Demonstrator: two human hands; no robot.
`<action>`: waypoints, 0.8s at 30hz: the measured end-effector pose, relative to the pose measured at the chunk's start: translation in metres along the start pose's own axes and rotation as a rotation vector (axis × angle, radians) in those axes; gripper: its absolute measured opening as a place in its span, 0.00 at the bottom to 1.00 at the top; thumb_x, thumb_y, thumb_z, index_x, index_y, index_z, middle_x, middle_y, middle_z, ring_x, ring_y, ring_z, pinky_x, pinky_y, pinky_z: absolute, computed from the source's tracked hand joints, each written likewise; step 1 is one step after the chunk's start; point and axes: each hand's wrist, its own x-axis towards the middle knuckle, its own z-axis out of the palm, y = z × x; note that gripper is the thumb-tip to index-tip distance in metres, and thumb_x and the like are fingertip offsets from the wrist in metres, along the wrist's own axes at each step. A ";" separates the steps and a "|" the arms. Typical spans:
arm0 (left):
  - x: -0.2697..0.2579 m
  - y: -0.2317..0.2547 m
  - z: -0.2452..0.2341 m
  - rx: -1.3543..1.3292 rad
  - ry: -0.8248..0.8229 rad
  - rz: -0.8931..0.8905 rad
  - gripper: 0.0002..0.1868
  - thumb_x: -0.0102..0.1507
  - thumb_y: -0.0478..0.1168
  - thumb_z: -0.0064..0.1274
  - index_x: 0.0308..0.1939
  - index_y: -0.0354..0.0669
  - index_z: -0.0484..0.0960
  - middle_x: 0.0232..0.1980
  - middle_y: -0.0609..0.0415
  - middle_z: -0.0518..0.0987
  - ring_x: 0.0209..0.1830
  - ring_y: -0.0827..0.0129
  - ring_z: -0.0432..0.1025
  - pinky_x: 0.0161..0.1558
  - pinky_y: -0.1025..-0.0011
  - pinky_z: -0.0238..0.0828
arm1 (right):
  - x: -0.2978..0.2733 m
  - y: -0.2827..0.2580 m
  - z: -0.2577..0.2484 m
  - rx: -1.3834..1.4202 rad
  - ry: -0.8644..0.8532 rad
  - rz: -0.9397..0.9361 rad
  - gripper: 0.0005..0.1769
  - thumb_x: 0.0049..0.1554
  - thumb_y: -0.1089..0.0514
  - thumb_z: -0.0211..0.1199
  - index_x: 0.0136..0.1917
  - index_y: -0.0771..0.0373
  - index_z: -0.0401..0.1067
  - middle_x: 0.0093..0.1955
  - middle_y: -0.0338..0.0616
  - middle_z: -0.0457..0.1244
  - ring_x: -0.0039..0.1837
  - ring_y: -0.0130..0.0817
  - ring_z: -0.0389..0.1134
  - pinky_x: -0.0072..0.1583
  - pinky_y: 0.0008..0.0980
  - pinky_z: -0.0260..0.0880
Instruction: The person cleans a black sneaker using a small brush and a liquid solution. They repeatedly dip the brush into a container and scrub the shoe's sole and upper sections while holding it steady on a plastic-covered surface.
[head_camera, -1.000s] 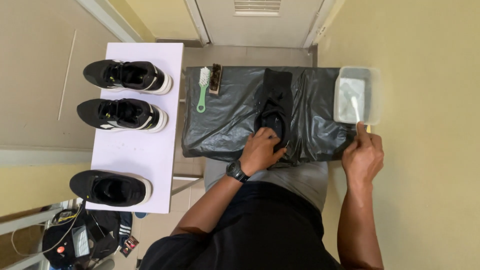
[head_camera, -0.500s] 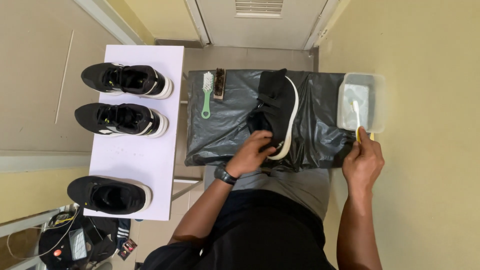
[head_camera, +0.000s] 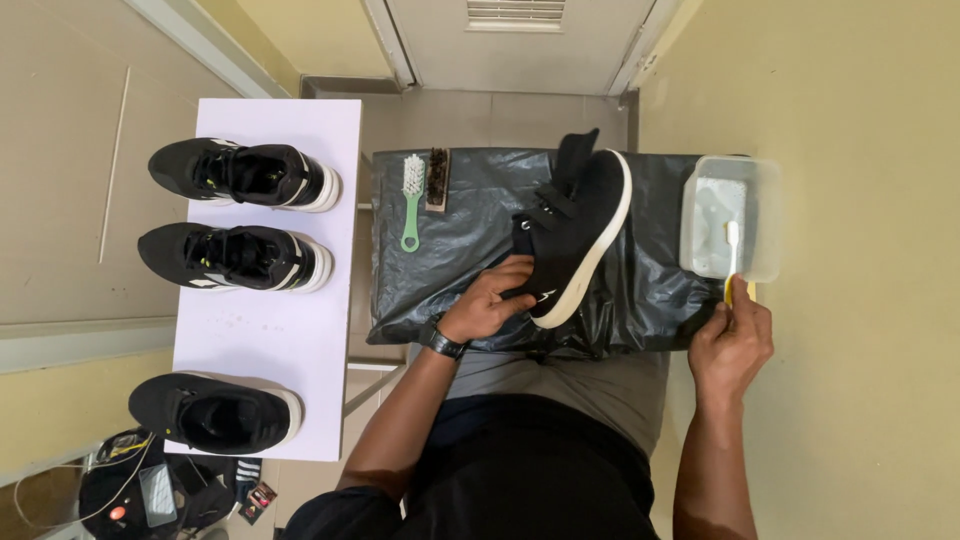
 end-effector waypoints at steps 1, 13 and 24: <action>-0.005 -0.006 -0.002 -0.002 0.001 -0.005 0.07 0.66 0.31 0.59 0.47 0.36 0.87 0.48 0.48 0.83 0.53 0.57 0.74 0.66 0.47 0.60 | 0.001 -0.001 0.000 -0.001 -0.005 0.002 0.25 0.58 0.75 0.65 0.69 0.69 0.80 0.47 0.53 0.64 0.51 0.56 0.71 0.57 0.46 0.71; -0.045 -0.010 -0.032 0.032 -0.080 -0.144 0.15 0.70 0.49 0.52 0.42 0.40 0.85 0.48 0.55 0.82 0.60 0.56 0.70 0.70 0.54 0.59 | 0.012 -0.009 -0.010 -0.027 -0.061 -0.052 0.27 0.60 0.79 0.59 0.73 0.76 0.74 0.52 0.60 0.67 0.56 0.54 0.68 0.54 0.48 0.72; -0.021 0.011 -0.026 -0.165 0.015 -0.094 0.18 0.72 0.47 0.49 0.29 0.43 0.75 0.34 0.61 0.71 0.42 0.66 0.64 0.58 0.61 0.60 | 0.016 -0.018 -0.010 0.015 0.019 -0.024 0.30 0.59 0.80 0.57 0.74 0.73 0.74 0.54 0.58 0.64 0.52 0.53 0.69 0.51 0.46 0.72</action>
